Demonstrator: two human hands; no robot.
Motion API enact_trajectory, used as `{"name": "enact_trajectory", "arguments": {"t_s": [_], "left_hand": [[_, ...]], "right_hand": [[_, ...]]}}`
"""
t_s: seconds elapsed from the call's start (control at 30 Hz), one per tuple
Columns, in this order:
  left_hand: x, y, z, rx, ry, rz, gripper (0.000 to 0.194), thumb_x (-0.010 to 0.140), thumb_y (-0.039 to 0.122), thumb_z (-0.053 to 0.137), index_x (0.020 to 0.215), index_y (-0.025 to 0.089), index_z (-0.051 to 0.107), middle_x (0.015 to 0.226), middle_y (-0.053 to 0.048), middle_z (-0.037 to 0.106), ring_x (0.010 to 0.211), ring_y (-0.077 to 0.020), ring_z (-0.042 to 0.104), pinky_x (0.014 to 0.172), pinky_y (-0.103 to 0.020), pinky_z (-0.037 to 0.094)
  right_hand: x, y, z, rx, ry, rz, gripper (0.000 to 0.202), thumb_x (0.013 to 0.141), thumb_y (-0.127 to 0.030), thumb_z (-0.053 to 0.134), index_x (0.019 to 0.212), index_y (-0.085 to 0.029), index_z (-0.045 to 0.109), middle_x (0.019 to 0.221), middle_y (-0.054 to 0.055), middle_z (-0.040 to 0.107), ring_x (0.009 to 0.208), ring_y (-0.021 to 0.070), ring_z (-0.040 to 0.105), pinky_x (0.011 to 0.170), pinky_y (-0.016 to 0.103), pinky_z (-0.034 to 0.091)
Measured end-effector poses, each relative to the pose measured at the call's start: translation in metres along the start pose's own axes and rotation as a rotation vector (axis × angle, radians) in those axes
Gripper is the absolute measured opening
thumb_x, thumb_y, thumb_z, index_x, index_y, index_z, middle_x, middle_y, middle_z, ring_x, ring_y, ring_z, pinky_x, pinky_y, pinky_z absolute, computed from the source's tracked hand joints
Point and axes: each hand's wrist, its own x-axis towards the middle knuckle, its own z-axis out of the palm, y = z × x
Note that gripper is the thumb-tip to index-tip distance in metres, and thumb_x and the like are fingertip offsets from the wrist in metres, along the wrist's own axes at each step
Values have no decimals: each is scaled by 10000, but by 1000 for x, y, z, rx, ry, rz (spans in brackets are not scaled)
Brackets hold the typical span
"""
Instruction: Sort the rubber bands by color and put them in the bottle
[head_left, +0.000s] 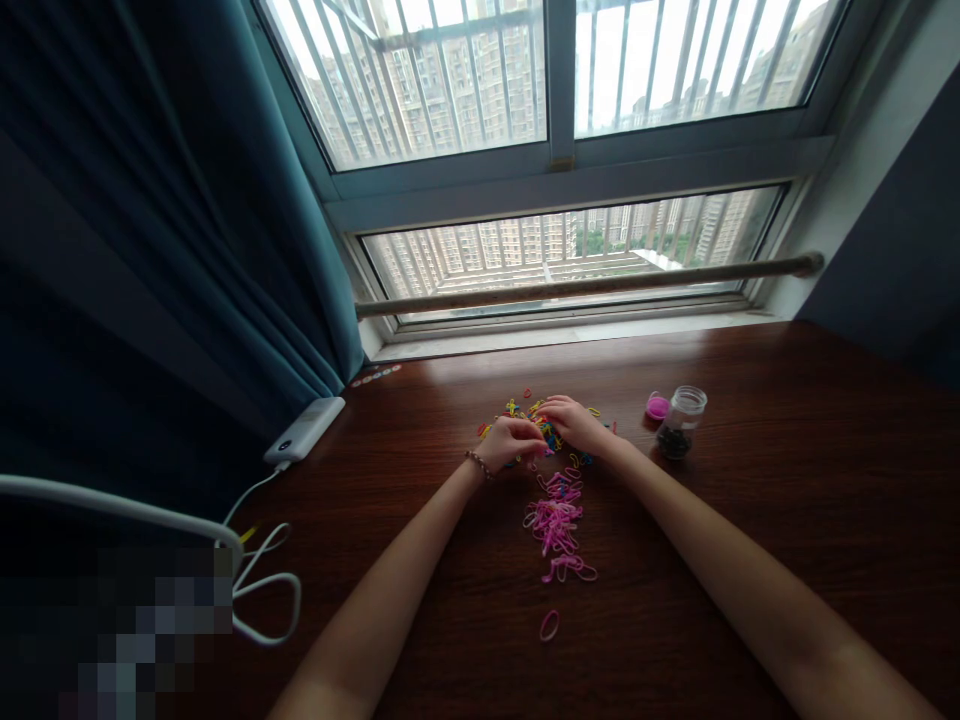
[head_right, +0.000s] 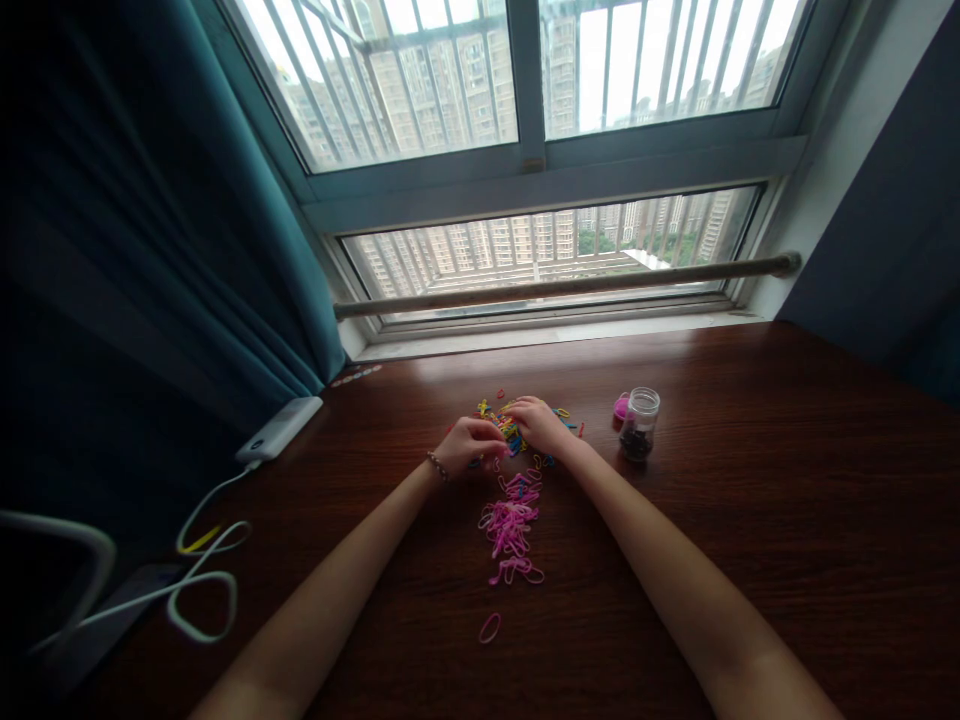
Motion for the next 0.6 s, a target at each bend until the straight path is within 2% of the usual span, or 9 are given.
{"name": "enact_trajectory", "arguments": {"t_s": [0.07, 0.13, 0.2, 0.27, 0.33, 0.43, 0.5, 0.53, 0.6], "left_hand": [[-3, 4, 4, -11, -235, -75, 231, 631, 353, 669, 689, 130, 652, 522, -9, 608, 399, -89, 527, 379, -180, 416], [-4, 4, 5, 2, -372, -94, 233, 613, 352, 682, 674, 128, 664, 482, -2, 583, 387, -86, 520, 370, -173, 399], [-3, 2, 3, 23, -430, -72, 249, 600, 364, 688, 665, 125, 670, 499, -5, 584, 390, -86, 521, 376, -177, 399], [-1, -1, -1, 56, -417, -45, 264, 600, 374, 687, 678, 123, 673, 523, -7, 587, 384, -83, 512, 370, -182, 391], [1, -5, -5, 118, -308, -16, 274, 627, 383, 667, 701, 120, 672, 498, 1, 570, 365, -79, 485, 357, -185, 372], [5, -10, -12, 293, 91, 94, 271, 700, 387, 600, 720, 124, 663, 528, -7, 585, 426, -94, 504, 415, -203, 402], [7, -12, -16, 447, 316, 205, 232, 746, 353, 557, 750, 144, 658, 663, -34, 630, 577, -128, 563, 542, -235, 458], [8, -13, -17, 523, 363, 263, 201, 763, 321, 539, 782, 159, 657, 745, -45, 643, 676, -146, 579, 624, -255, 472], [8, -15, -19, 667, 350, 355, 168, 781, 237, 506, 851, 191, 652, 879, -48, 643, 843, -167, 563, 767, -292, 451]], "right_hand": [[-3, 2, 6, -86, -49, -3, 369, 755, -66, 450, 1049, -213, 619, 1088, 49, 610, 1123, 211, 438, 967, 401, 313], [-5, 4, 10, -134, -74, 21, 410, 755, -63, 435, 1093, -231, 594, 1132, 33, 586, 1179, 224, 371, 974, 419, 293], [-7, 6, 12, -149, -86, 37, 433, 753, -57, 420, 1107, -245, 583, 1151, 15, 575, 1190, 227, 349, 973, 424, 282], [-7, 7, 13, -150, -91, 43, 438, 746, -56, 418, 1096, -255, 590, 1148, 5, 577, 1173, 225, 363, 969, 427, 274], [-6, 8, 13, -144, -96, 44, 423, 741, -64, 426, 1070, -262, 605, 1134, 2, 585, 1154, 225, 380, 962, 429, 269], [-5, 9, 12, -120, -112, 29, 418, 733, -60, 426, 1041, -265, 621, 1110, 4, 599, 1134, 218, 400, 953, 420, 268], [-5, 8, 10, -108, -125, 11, 434, 720, -43, 419, 1030, -263, 628, 1098, 4, 605, 1123, 211, 412, 947, 409, 270], [-5, 8, 9, -107, -131, 2, 441, 712, -35, 417, 1024, -262, 631, 1096, 5, 606, 1116, 209, 418, 943, 405, 271], [-5, 7, 7, -117, -140, -16, 443, 705, -30, 419, 1011, -263, 637, 1098, 6, 605, 1103, 209, 430, 932, 403, 275]]}}
